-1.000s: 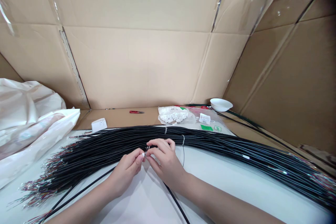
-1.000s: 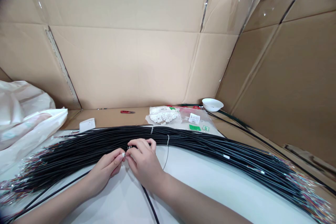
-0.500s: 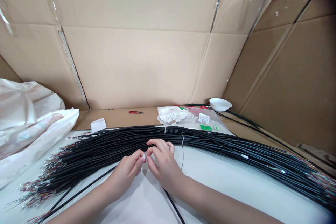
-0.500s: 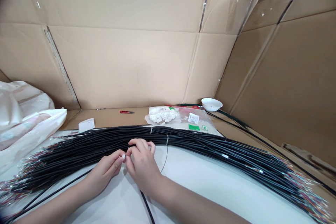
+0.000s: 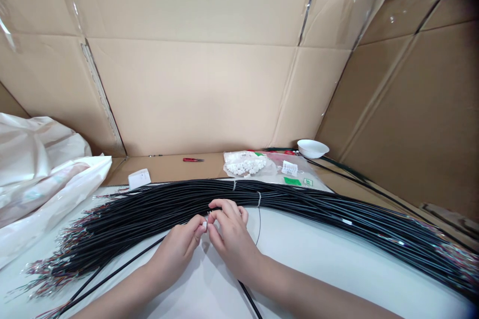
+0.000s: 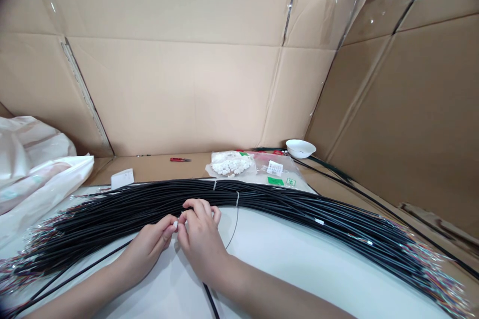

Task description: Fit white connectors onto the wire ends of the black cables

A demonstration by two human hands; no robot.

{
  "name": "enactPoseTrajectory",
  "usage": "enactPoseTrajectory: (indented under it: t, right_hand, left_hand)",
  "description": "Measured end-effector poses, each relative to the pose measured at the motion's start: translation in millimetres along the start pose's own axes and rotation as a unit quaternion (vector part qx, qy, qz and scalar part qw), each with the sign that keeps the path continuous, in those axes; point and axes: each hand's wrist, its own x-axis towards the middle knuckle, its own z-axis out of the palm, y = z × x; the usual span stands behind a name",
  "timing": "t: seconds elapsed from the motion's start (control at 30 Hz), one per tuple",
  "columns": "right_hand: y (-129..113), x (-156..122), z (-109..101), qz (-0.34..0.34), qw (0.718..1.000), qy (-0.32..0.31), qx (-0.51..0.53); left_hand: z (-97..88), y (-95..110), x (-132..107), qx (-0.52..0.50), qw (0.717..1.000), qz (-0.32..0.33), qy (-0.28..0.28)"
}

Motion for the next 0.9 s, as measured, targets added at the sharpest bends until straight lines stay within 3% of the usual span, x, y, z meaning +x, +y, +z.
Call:
enactPoseTrajectory:
  t: [0.67,0.9]
  right_hand:
    - [-0.4,0.0,-0.7,-0.008,1.0,-0.025,-0.008]
    - [-0.7,2.4,-1.5,0.004,1.0,-0.024,0.015]
  left_hand:
    - [-0.1,-0.8,-2.7,0.08,0.997,0.001,-0.014]
    - [-0.7,1.2,-4.0,0.06,0.998,-0.005,-0.011]
